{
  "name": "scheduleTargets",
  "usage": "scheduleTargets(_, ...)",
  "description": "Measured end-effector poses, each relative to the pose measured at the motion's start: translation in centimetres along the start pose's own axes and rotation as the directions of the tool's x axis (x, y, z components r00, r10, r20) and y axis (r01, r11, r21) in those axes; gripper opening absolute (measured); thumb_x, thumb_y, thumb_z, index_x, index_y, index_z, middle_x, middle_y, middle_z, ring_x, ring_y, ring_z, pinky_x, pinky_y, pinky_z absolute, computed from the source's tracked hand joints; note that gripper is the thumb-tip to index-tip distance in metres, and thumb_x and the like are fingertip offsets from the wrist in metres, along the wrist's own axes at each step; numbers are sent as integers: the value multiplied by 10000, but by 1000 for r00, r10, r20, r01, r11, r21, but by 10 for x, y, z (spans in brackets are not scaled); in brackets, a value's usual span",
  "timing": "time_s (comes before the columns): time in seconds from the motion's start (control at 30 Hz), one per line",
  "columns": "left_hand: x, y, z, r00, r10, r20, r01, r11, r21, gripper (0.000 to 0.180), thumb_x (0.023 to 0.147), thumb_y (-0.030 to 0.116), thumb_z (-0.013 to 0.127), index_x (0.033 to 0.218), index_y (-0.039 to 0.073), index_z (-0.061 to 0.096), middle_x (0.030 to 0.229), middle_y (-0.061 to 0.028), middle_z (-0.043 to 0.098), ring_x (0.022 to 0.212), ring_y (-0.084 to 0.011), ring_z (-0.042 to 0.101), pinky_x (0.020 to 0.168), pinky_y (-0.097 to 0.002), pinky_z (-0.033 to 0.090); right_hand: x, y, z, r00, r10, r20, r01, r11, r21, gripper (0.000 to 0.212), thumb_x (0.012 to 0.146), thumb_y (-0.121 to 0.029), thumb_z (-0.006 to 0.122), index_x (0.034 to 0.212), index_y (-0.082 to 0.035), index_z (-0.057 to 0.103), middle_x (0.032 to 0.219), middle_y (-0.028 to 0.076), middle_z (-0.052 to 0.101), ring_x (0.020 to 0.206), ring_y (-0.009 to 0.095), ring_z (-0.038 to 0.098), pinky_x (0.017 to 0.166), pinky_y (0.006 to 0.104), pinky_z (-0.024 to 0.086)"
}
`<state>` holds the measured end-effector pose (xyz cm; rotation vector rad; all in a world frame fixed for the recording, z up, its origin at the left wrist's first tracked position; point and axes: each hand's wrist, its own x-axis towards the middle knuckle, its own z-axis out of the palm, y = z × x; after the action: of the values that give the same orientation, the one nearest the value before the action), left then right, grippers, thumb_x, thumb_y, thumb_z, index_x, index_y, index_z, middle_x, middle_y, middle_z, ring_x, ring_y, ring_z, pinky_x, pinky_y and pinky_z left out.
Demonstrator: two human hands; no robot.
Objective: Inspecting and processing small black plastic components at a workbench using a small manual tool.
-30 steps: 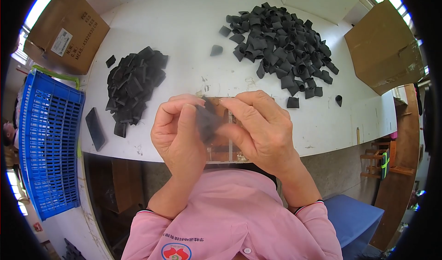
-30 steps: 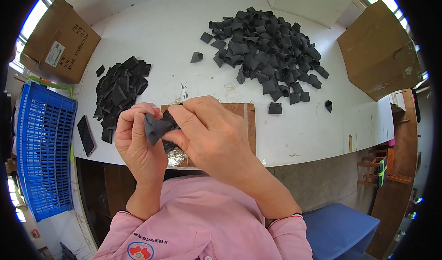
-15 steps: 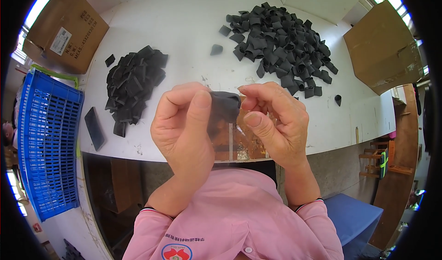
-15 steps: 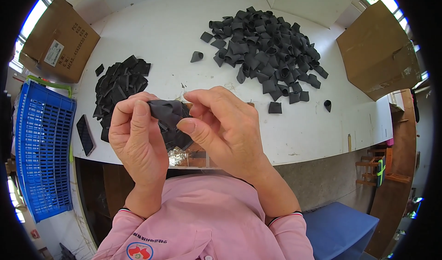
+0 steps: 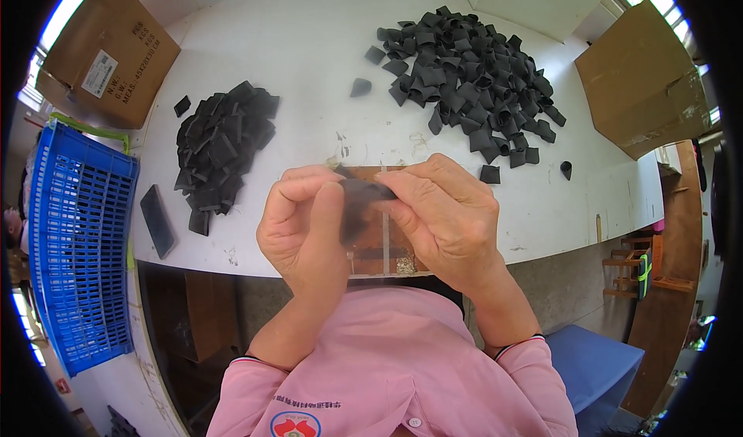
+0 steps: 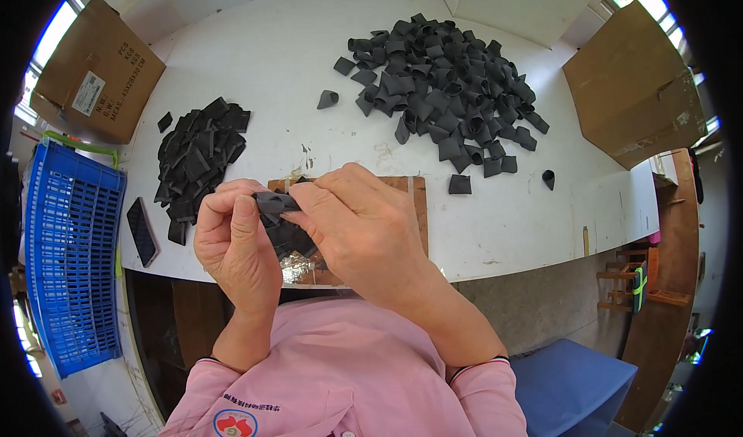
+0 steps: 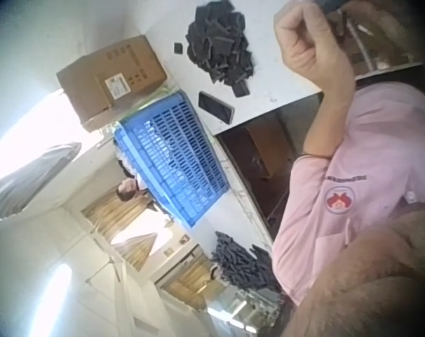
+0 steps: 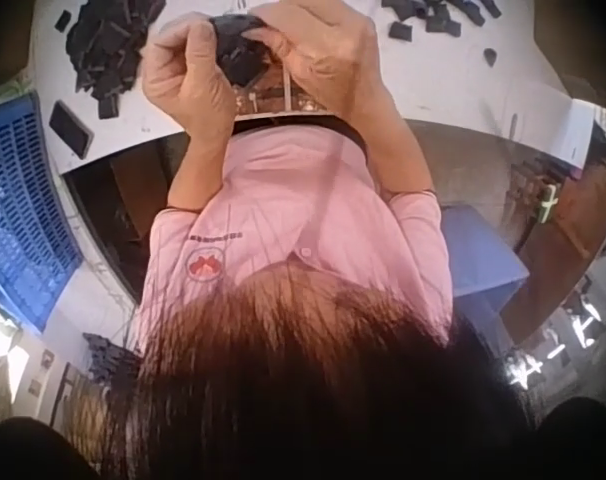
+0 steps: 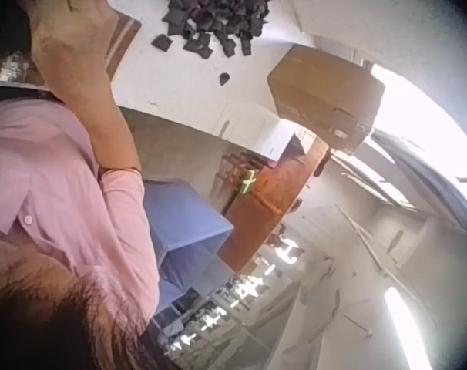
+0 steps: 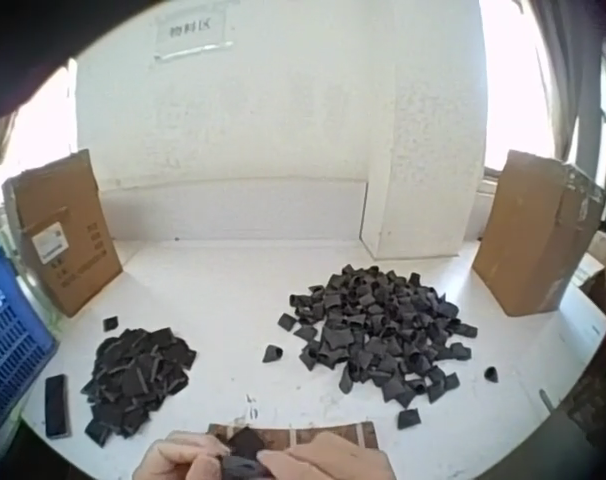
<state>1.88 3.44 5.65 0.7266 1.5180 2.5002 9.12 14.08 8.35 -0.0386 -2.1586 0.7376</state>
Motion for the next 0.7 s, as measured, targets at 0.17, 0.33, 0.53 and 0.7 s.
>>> scheduleTargets(0.17,-3,0,-2,997,-77,8,78,996,-42,109,838,102,544,798,7,510,815,-86,532,763,-142,473,734,-255,373,-9,18,10,999,39,30,-43,991,124,182,660,-20,656,836,10,621,651,70,580,543,164,497,462,244,388)
scheduleTargets(0.33,-2,-1,-5,996,7,92,-2,998,-61,105,838,103,541,813,8,504,828,-94,530,762,-151,477,742,-266,376,-13,19,5,990,113,82,-131,951,281,190,632,5,667,812,3,604,668,79,559,578,181,518,485,262,412)
scheduleTargets(0.53,-4,-3,-9,991,44,125,-43,999,-8,106,836,90,534,854,-8,497,843,-99,533,782,-147,486,763,-266,382,-13,21,7,995,76,68,-91,963,254,170,662,6,649,828,4,615,679,79,568,570,166,521,478,241,411)
scheduleTargets(0.7,9,5,-7,967,-100,233,86,994,68,158,762,-19,573,917,4,553,798,-47,547,675,-112,495,600,-225,408,-9,19,-1,972,170,162,-217,916,338,156,680,19,637,834,2,623,694,77,575,586,151,538,494,232,426)
